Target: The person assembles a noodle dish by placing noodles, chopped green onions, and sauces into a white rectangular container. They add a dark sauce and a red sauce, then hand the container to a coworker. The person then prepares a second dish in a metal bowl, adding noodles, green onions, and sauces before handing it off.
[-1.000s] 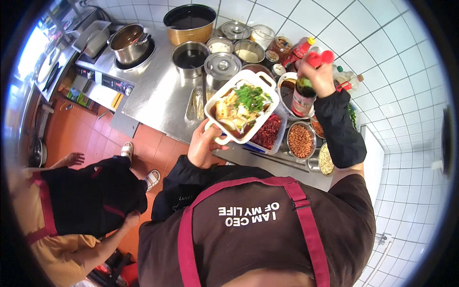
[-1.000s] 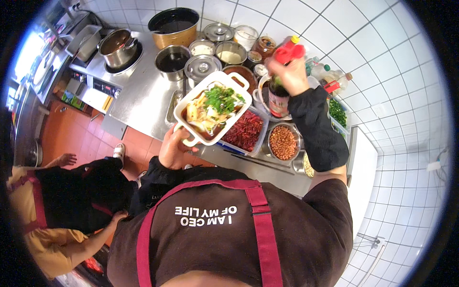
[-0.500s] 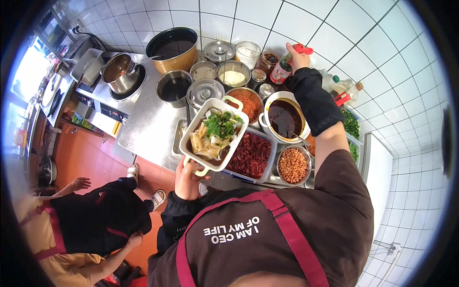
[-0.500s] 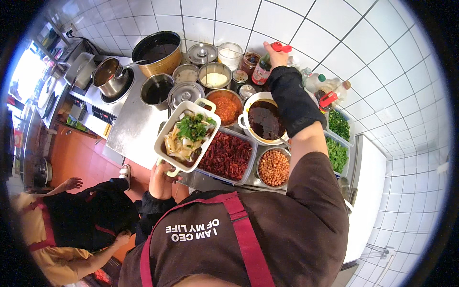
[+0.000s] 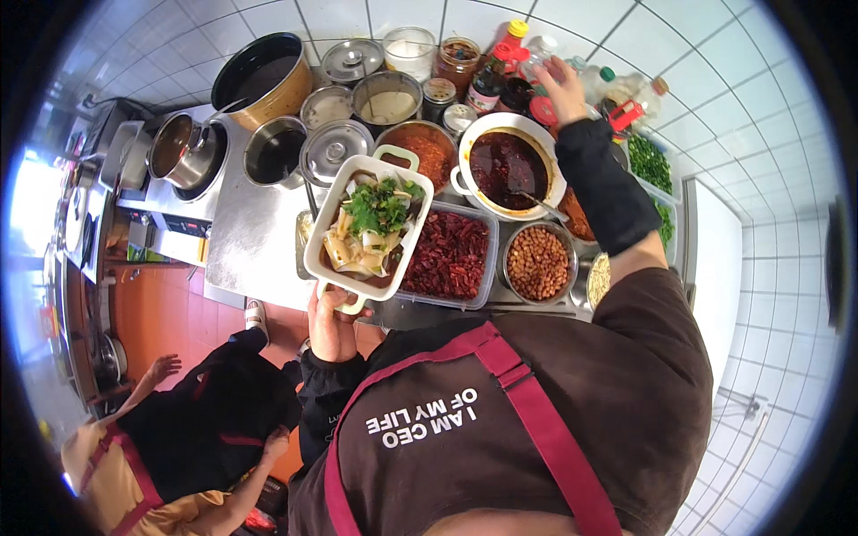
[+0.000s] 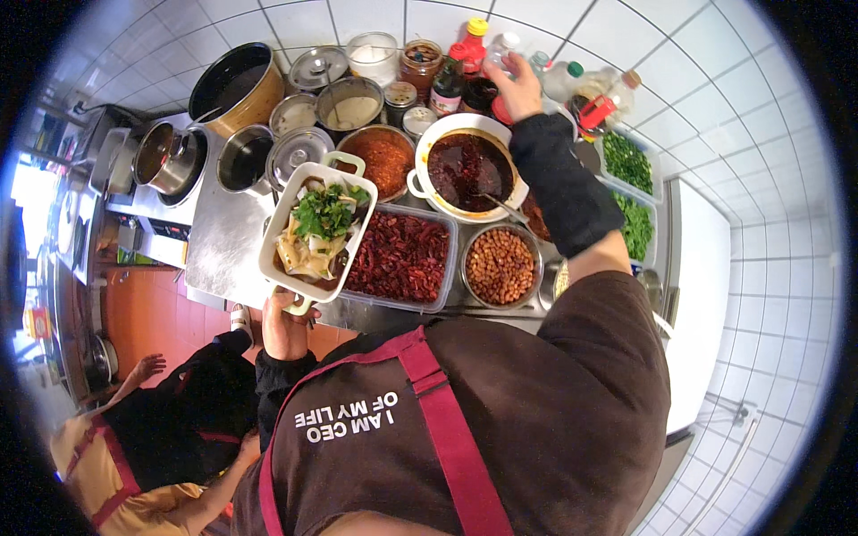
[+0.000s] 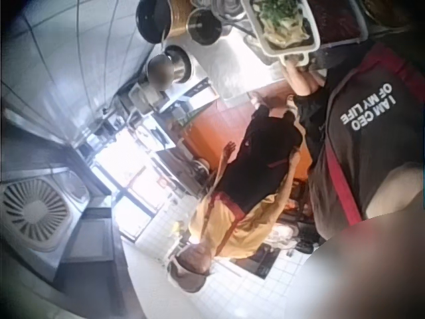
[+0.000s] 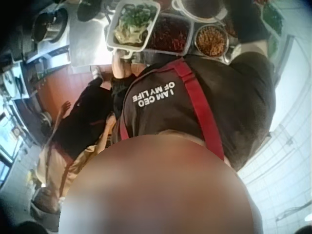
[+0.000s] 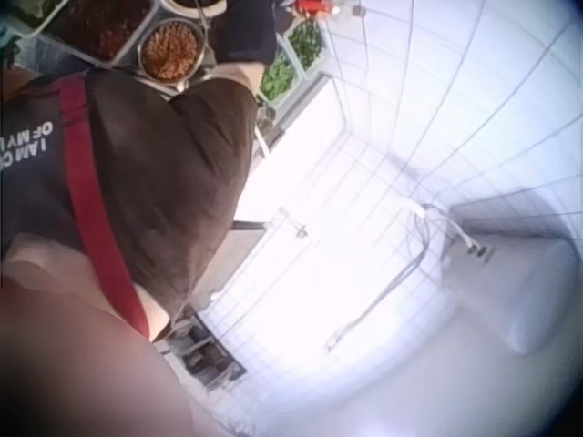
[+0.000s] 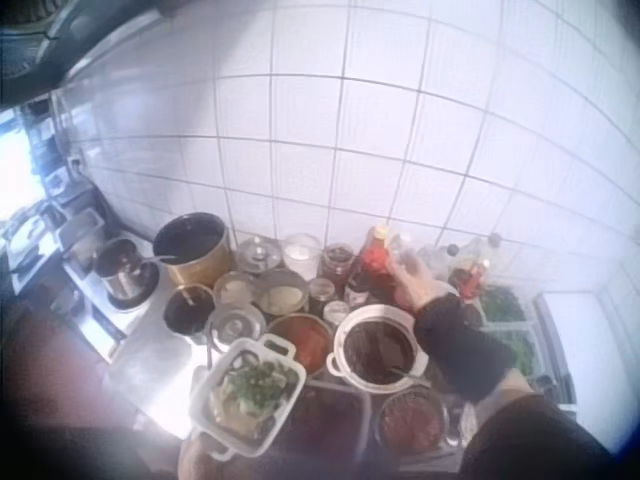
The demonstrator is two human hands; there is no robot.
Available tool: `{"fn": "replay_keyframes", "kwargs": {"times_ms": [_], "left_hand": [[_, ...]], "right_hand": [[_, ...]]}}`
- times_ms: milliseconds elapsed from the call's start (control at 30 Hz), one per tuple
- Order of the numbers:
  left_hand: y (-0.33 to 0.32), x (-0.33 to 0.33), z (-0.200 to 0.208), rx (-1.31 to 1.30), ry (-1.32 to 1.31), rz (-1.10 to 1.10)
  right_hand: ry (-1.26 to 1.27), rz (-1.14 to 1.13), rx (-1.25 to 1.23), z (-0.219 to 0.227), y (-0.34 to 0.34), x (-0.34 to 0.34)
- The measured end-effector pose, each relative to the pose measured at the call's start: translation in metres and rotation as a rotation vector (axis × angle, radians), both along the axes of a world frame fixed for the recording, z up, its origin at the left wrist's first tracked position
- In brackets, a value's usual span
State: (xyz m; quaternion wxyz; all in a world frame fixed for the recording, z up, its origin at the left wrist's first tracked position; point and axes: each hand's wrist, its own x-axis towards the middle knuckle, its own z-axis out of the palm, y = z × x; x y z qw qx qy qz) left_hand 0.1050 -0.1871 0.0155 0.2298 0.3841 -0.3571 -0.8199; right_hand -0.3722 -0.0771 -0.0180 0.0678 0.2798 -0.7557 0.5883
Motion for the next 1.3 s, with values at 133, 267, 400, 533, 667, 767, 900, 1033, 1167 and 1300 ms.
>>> {"fn": "replay_keyframes", "kwargs": {"times_ms": [133, 267, 400, 533, 667, 767, 900, 1033, 1167, 1300], "left_hand": [[-0.003, -0.006, -0.002, -0.023, 0.002, -0.092], [-0.004, -0.01, -0.008, -0.037, 0.041, -0.186], [0.003, -0.015, -0.005, 0.047, 0.079, -0.176], [0.005, -0.013, -0.008, 0.065, 0.092, -0.177], [0.006, -0.012, -0.008, 0.064, 0.073, -0.184], [0.006, -0.012, -0.011, 0.06, 0.081, -0.188], [0.007, -0.012, -0.009, 0.047, 0.075, -0.185], [0.007, -0.01, -0.012, 0.045, 0.07, -0.177], [0.004, -0.01, -0.019, 0.05, 0.057, -0.186], [0.004, -0.014, -0.024, 0.073, 0.07, -0.204]], "right_hand": [[0.27, 0.046, 0.976, 0.036, 0.088, 0.093], [-0.074, 0.189, 1.211, 0.018, 0.128, 0.148], [0.109, 0.089, 0.94, 0.001, 0.121, 0.145], [0.554, 0.088, 1.132, 0.023, 0.102, 0.159], [0.709, -0.018, 0.909, 0.026, 0.106, 0.163], [0.628, 0.013, 0.741, 0.006, 0.103, 0.164], [0.483, 0.067, 0.79, -0.018, 0.099, 0.172], [0.345, 0.141, 0.66, -0.022, 0.101, 0.178], [-0.043, 0.202, 0.526, -0.017, 0.108, 0.181], [-0.674, 0.155, 0.238, -0.017, 0.119, 0.17]]}}
